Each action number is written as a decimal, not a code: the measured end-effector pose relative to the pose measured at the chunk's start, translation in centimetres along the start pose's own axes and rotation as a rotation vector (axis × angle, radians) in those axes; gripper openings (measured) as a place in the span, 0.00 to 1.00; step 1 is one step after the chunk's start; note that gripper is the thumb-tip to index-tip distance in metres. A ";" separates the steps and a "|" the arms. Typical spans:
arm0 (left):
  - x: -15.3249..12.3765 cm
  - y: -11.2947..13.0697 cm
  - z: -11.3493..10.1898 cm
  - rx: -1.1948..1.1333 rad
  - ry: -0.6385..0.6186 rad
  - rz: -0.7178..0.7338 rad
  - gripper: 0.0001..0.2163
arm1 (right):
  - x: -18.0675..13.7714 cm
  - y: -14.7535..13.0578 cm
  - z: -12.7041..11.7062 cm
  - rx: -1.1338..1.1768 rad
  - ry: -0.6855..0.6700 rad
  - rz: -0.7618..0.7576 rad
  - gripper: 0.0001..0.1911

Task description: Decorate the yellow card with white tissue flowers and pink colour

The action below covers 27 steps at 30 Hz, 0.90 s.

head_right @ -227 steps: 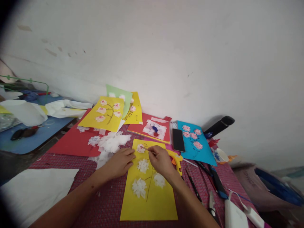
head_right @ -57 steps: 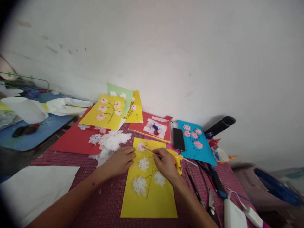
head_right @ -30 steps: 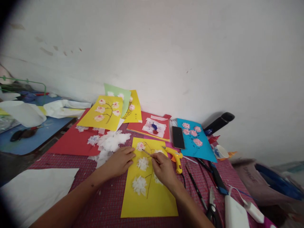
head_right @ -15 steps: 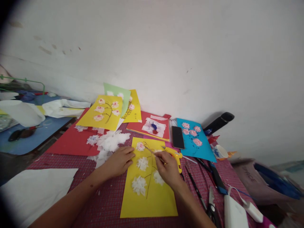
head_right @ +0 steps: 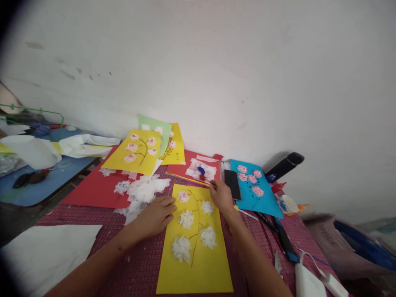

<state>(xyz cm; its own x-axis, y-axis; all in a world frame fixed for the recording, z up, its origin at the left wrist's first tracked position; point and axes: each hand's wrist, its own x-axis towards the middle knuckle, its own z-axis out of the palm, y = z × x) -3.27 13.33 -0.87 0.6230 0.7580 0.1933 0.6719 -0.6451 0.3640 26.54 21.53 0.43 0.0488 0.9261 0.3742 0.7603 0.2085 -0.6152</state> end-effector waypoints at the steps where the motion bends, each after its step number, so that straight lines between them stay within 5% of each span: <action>1: 0.0 0.0 0.0 0.000 0.001 -0.002 0.08 | -0.1 0.0 -0.1 0.009 0.006 0.006 0.14; 9: 0.0 0.1 -0.2 -0.011 -0.004 -0.014 0.08 | -3.8 -1.4 -2.5 0.147 0.023 0.091 0.17; 16: 0.0 0.0 0.0 -0.002 0.000 -0.005 0.07 | -9.8 -3.8 -2.6 0.163 -0.189 -0.041 0.09; 27: 0.1 0.3 -0.4 0.022 -0.009 -0.012 0.07 | -9.9 -4.5 -1.3 0.085 -0.226 -0.159 0.09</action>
<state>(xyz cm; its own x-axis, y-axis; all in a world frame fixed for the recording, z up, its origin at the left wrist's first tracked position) -3.20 13.24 -0.42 0.6186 0.7646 0.1808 0.6878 -0.6382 0.3459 23.54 11.03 0.41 -0.2194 0.9245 0.3118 0.6895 0.3730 -0.6209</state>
